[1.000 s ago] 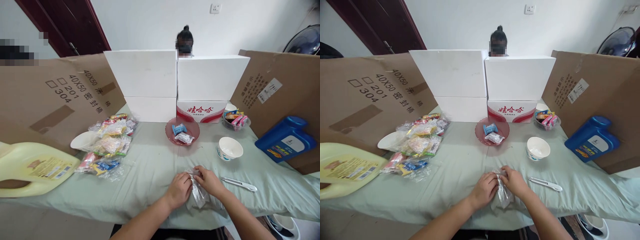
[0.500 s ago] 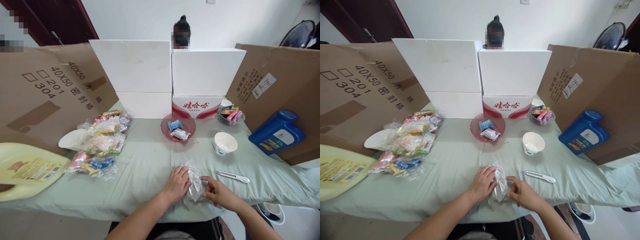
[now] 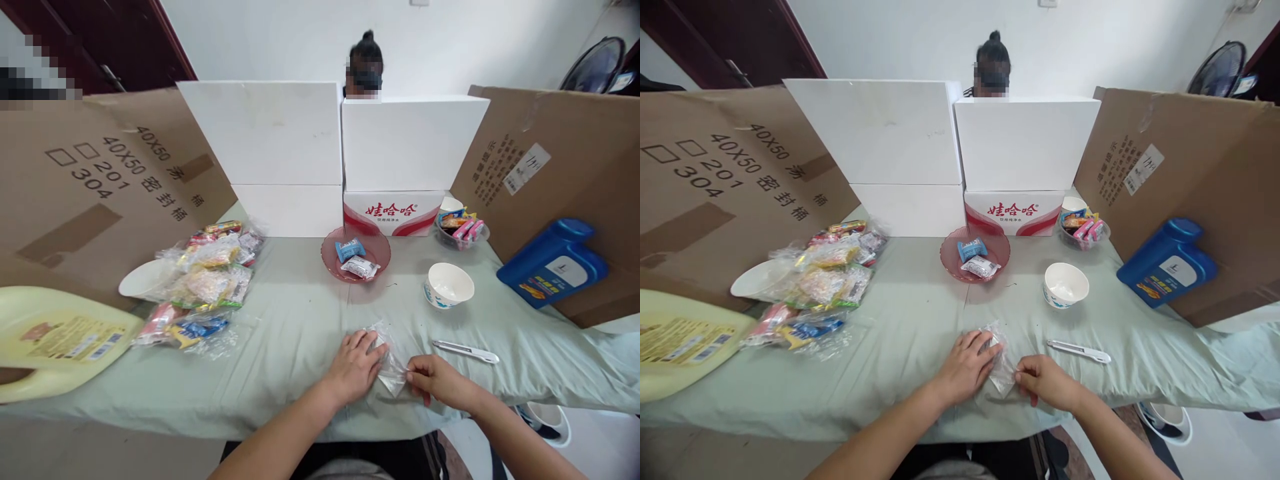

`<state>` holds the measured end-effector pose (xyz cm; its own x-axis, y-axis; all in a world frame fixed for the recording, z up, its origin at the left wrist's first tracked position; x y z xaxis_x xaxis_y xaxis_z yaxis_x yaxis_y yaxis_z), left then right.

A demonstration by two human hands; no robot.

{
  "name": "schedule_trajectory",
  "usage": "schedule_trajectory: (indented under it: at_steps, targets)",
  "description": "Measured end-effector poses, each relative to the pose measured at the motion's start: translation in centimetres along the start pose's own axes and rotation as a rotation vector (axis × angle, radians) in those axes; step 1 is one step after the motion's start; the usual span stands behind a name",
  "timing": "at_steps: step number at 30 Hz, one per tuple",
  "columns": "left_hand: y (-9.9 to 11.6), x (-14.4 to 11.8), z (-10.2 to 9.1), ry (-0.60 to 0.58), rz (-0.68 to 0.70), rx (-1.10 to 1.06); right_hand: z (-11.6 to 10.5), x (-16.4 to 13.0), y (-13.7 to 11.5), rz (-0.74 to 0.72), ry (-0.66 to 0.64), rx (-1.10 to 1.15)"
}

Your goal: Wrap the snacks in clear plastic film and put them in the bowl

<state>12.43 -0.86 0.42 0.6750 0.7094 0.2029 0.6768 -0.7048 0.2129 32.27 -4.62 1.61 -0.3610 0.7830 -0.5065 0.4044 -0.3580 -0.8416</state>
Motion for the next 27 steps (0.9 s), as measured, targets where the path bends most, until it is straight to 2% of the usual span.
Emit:
schedule_trajectory:
  at_steps: [2,6,8,10,11,12,14,16,18,23,24,27]
  targets:
    - [0.1,0.0,0.1,0.006,0.001,0.021,-0.1,-0.4,0.8,0.003,0.1,-0.04]
    - [0.2,0.0,0.3,0.011,-0.011,0.041,0.0,-1.4,2.0,0.02,0.172,-0.167]
    - [0.2,0.0,0.3,0.013,-0.018,0.038,-0.7,-1.9,1.8,0.025,0.337,-0.333]
    - [0.3,0.1,0.4,0.005,-0.016,0.026,-1.3,-2.2,0.6,-0.091,0.598,-0.573]
    - [0.4,0.2,0.4,-0.003,-0.014,0.019,-1.2,-2.3,-0.2,-0.206,0.693,-0.697]
    - [0.5,0.2,0.4,-0.013,-0.011,0.011,-0.8,-2.2,-1.0,-0.348,0.728,-0.813]
    - [0.5,0.2,0.5,-0.025,-0.015,-0.001,1.1,-1.8,-1.8,-0.623,0.618,-1.005]
    - [0.2,0.1,0.4,-0.018,-0.028,-0.009,3.3,-1.4,-1.4,-0.775,0.474,-1.137]
    - [-0.7,-0.1,0.1,0.004,-0.059,0.001,4.8,-1.3,-0.1,-0.805,0.441,-1.217]
    - [-2.8,-0.3,-2.1,0.168,-0.25,0.097,6.4,-2.1,2.9,-0.762,0.563,-1.353]
    - [-2.6,-0.1,-2.4,0.191,-0.226,0.082,6.5,-2.1,3.0,-0.757,0.591,-1.366]
    - [-0.3,0.9,-2.0,0.124,0.048,-0.045,6.6,-2.1,2.6,-0.777,0.632,-1.35]
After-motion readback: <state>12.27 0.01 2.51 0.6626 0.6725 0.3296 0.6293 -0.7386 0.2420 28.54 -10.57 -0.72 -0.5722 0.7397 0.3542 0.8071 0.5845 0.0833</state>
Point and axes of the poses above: each hand's wrist, its own x-axis towards the middle knuckle, its own z-axis out of the palm, y = z × x, the point moved 3 cm from there along x, towards the middle knuckle, and after that the axes turned 3 degrees about x, right-handed, at the moved point
